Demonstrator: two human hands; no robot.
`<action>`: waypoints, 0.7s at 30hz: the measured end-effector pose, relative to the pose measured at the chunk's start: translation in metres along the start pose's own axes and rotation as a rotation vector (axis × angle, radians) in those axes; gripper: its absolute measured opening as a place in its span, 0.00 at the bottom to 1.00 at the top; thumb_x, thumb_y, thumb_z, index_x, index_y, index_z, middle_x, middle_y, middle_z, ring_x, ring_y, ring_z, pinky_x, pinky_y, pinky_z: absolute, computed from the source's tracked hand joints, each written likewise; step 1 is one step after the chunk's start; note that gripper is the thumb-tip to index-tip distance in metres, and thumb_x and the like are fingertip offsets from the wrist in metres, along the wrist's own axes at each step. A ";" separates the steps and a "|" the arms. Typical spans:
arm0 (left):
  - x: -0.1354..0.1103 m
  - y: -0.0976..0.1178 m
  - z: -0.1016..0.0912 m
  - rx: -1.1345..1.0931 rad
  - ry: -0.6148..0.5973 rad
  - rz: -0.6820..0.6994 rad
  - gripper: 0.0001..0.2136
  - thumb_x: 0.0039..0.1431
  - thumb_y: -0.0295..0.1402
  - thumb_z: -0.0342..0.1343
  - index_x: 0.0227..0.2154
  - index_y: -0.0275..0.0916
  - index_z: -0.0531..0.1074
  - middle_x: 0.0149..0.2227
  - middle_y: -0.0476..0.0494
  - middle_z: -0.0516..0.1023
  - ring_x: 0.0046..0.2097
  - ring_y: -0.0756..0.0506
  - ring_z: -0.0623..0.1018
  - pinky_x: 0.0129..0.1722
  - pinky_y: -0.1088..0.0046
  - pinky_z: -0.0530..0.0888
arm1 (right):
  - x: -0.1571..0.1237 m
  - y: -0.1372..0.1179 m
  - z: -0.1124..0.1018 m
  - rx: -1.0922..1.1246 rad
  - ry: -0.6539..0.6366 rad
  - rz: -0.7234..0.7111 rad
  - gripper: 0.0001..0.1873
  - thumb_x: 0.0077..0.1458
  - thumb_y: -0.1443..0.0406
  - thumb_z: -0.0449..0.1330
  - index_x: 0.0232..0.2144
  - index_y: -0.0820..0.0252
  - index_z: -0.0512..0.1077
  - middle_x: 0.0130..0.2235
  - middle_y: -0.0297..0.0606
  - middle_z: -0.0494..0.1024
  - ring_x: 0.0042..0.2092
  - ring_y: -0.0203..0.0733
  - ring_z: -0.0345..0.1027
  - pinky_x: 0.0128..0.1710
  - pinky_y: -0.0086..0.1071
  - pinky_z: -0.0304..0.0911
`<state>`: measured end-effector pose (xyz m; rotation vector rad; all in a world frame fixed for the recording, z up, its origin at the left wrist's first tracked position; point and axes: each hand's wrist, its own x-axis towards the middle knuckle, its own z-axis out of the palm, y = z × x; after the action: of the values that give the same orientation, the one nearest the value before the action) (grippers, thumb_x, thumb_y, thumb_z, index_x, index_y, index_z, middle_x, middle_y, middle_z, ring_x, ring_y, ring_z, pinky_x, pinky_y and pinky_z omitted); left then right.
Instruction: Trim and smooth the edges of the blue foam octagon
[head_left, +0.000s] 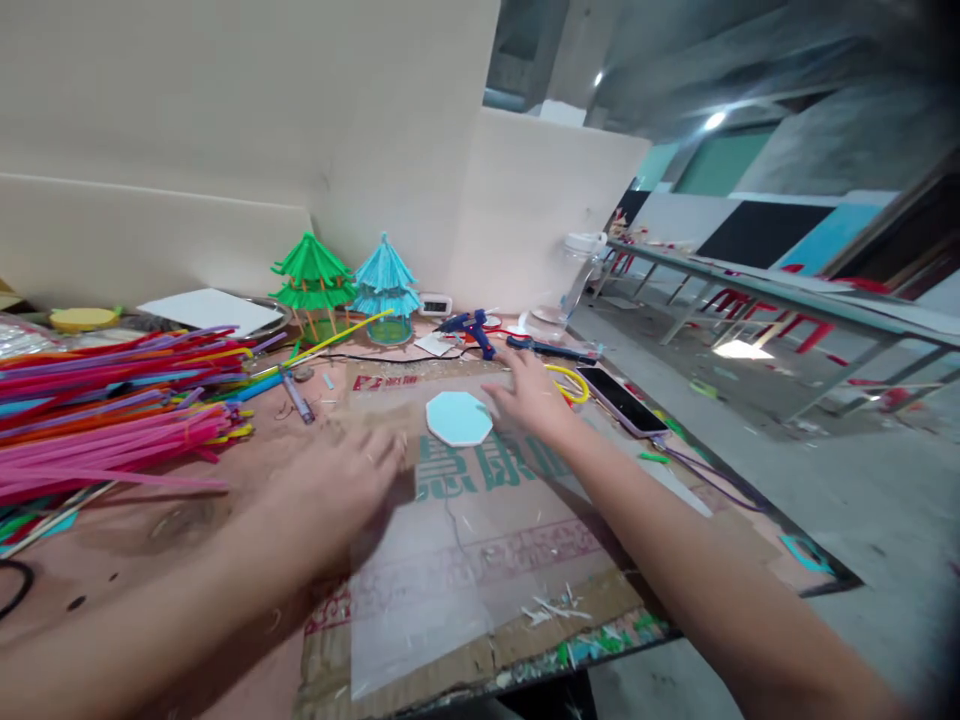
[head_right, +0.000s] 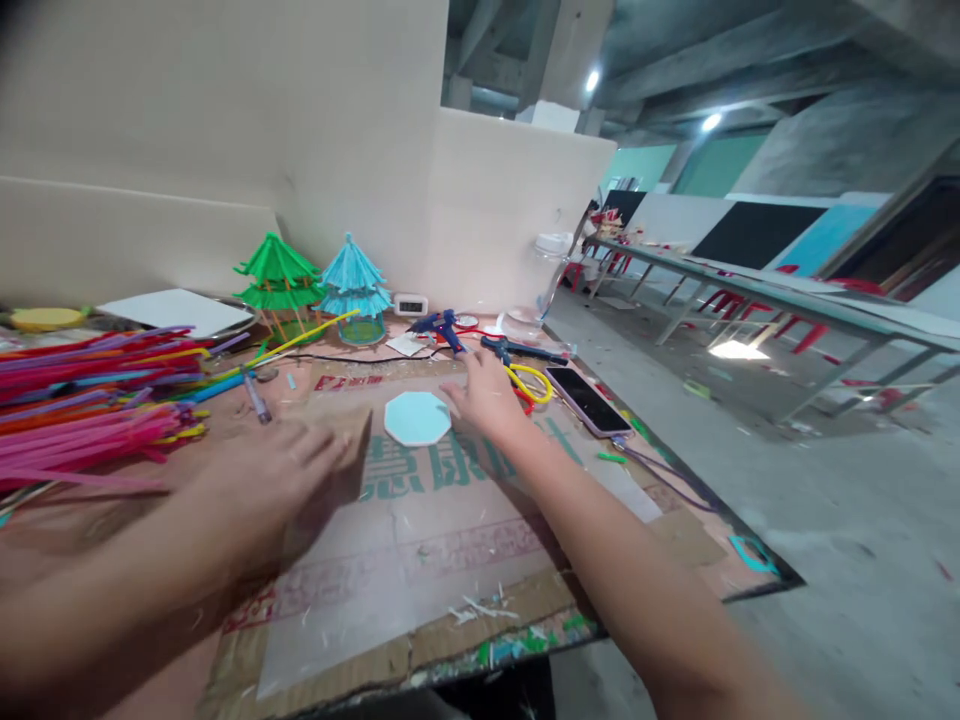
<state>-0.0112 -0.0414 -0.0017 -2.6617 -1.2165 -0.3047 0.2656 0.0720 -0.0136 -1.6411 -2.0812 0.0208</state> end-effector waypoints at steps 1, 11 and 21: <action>-0.001 0.010 0.014 0.098 -0.070 0.036 0.23 0.56 0.20 0.45 0.53 0.32 0.73 0.47 0.29 0.78 0.46 0.33 0.77 0.41 0.57 0.74 | -0.002 -0.007 0.001 -0.032 -0.061 -0.041 0.29 0.59 0.56 0.59 0.58 0.66 0.66 0.56 0.55 0.69 0.59 0.56 0.62 0.59 0.43 0.55; 0.008 0.038 0.044 -0.005 -0.113 0.111 0.22 0.67 0.33 0.44 0.58 0.25 0.68 0.60 0.21 0.67 0.61 0.29 0.69 0.57 0.51 0.69 | -0.005 -0.029 0.012 0.085 -0.449 0.050 0.43 0.49 0.50 0.66 0.62 0.64 0.62 0.54 0.52 0.73 0.52 0.54 0.69 0.49 0.38 0.63; -0.006 -0.008 0.028 -0.233 -0.300 0.034 0.42 0.47 0.50 0.64 0.64 0.38 0.61 0.66 0.24 0.58 0.64 0.25 0.64 0.54 0.48 0.70 | -0.015 0.005 -0.013 0.745 -0.129 0.357 0.26 0.48 0.46 0.64 0.41 0.58 0.70 0.37 0.39 0.77 0.35 0.41 0.70 0.32 0.32 0.65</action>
<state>-0.0187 -0.0330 -0.0295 -3.0109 -1.2850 -0.0427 0.2772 0.0558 -0.0093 -1.5057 -1.5355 0.9208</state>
